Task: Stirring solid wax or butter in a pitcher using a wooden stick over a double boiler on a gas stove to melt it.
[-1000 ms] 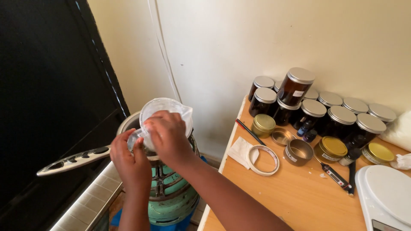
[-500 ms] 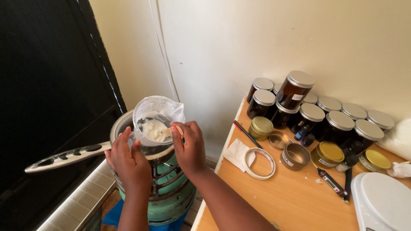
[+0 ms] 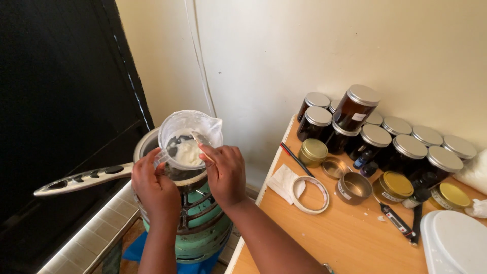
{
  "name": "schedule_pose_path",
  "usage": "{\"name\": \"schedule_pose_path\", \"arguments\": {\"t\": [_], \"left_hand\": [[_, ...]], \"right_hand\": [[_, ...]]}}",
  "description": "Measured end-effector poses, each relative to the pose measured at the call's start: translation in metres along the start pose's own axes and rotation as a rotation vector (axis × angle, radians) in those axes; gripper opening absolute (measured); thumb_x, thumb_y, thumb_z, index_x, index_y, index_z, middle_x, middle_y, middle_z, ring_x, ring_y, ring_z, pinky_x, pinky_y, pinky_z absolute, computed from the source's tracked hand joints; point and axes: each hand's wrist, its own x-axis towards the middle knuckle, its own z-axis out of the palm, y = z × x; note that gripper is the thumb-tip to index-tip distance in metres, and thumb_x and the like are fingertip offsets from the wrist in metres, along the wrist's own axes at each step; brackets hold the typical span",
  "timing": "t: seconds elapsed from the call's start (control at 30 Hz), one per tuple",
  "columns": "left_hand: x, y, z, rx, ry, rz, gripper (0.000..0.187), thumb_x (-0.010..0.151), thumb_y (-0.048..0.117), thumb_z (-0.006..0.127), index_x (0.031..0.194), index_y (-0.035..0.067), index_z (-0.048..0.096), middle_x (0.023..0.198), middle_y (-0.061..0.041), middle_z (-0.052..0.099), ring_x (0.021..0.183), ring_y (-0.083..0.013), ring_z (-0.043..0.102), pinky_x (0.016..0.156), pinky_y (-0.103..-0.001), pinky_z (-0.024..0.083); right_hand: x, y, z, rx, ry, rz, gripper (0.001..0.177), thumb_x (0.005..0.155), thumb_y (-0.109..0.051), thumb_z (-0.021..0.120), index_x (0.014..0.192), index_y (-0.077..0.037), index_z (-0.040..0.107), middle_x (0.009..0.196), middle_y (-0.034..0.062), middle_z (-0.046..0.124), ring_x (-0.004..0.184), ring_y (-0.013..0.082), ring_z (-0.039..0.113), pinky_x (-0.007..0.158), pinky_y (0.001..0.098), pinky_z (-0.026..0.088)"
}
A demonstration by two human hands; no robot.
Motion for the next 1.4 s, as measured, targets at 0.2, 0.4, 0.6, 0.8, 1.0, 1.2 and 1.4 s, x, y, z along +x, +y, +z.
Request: {"name": "schedule_pose_path", "arguments": {"t": [0.2, 0.4, 0.6, 0.8, 1.0, 1.2, 1.4], "left_hand": [[-0.008, 0.007, 0.002, -0.050, 0.036, 0.045, 0.031, 0.110, 0.002, 0.059, 0.135, 0.015, 0.072, 0.119, -0.012, 0.060, 0.113, -0.0468, 0.061, 0.113, -0.061, 0.040], [-0.014, 0.001, 0.007, -0.089, 0.056, -0.013, 0.037, 0.110, 0.000, 0.055, 0.138, 0.019, 0.069, 0.121, -0.006, 0.057, 0.122, -0.0374, 0.059, 0.127, -0.059, 0.023], [-0.017, -0.003, 0.010, -0.096, 0.059, -0.057, 0.037, 0.111, 0.000, 0.053, 0.138, 0.021, 0.068, 0.124, -0.005, 0.057, 0.127, -0.0358, 0.059, 0.130, -0.061, 0.015], [-0.017, 0.005, 0.007, -0.096, 0.051, -0.088, 0.033, 0.114, 0.005, 0.054, 0.139, 0.022, 0.066, 0.125, -0.004, 0.057, 0.129, -0.0356, 0.058, 0.131, -0.063, 0.013], [-0.014, 0.014, 0.001, -0.114, 0.045, -0.055, 0.031, 0.114, 0.004, 0.055, 0.138, 0.019, 0.067, 0.123, -0.007, 0.056, 0.127, -0.0392, 0.058, 0.130, -0.062, 0.016], [-0.014, 0.007, 0.001, -0.039, 0.018, -0.062, 0.026, 0.114, 0.011, 0.058, 0.136, 0.020, 0.067, 0.126, -0.005, 0.056, 0.129, -0.0353, 0.058, 0.131, -0.059, 0.018], [-0.013, 0.019, -0.001, 0.025, 0.034, -0.067, 0.024, 0.115, 0.017, 0.058, 0.136, 0.022, 0.069, 0.124, -0.003, 0.056, 0.129, -0.0345, 0.056, 0.127, -0.055, 0.022]], "right_hand": [[0.002, 0.002, 0.004, 0.108, -0.013, 0.138, 0.029, 0.111, -0.017, 0.059, 0.131, -0.006, 0.077, 0.082, 0.0107, 0.071, 0.091, 0.0346, 0.067, 0.100, 0.0458, 0.052], [-0.003, 0.000, 0.005, 0.225, 0.025, 0.238, 0.030, 0.114, -0.019, 0.053, 0.131, -0.008, 0.075, 0.078, 0.0054, 0.066, 0.088, 0.0265, 0.063, 0.092, 0.0401, 0.055], [0.001, -0.008, -0.004, -0.077, -0.018, 0.056, 0.022, 0.109, -0.020, 0.060, 0.122, -0.012, 0.076, 0.073, 0.0002, 0.062, 0.083, 0.0243, 0.061, 0.085, 0.0410, 0.053], [-0.006, -0.007, -0.002, -0.207, -0.057, -0.036, 0.028, 0.112, -0.027, 0.059, 0.132, -0.019, 0.077, 0.092, 0.0022, 0.071, 0.095, 0.0224, 0.062, 0.091, 0.0421, 0.047], [-0.004, -0.002, 0.004, -0.016, -0.048, 0.144, 0.029, 0.115, -0.029, 0.055, 0.133, -0.021, 0.076, 0.096, -0.0005, 0.074, 0.103, 0.0258, 0.064, 0.098, 0.0416, 0.044], [-0.003, 0.007, 0.004, 0.004, 0.078, 0.107, 0.021, 0.114, -0.022, 0.053, 0.115, -0.014, 0.073, 0.101, -0.0021, 0.077, 0.092, 0.0241, 0.064, 0.088, 0.0401, 0.046], [-0.011, 0.001, 0.008, -0.251, 0.012, -0.089, 0.023, 0.113, -0.032, 0.054, 0.123, -0.021, 0.072, 0.086, -0.0059, 0.060, 0.092, 0.0227, 0.060, 0.087, 0.0434, 0.044]]}}
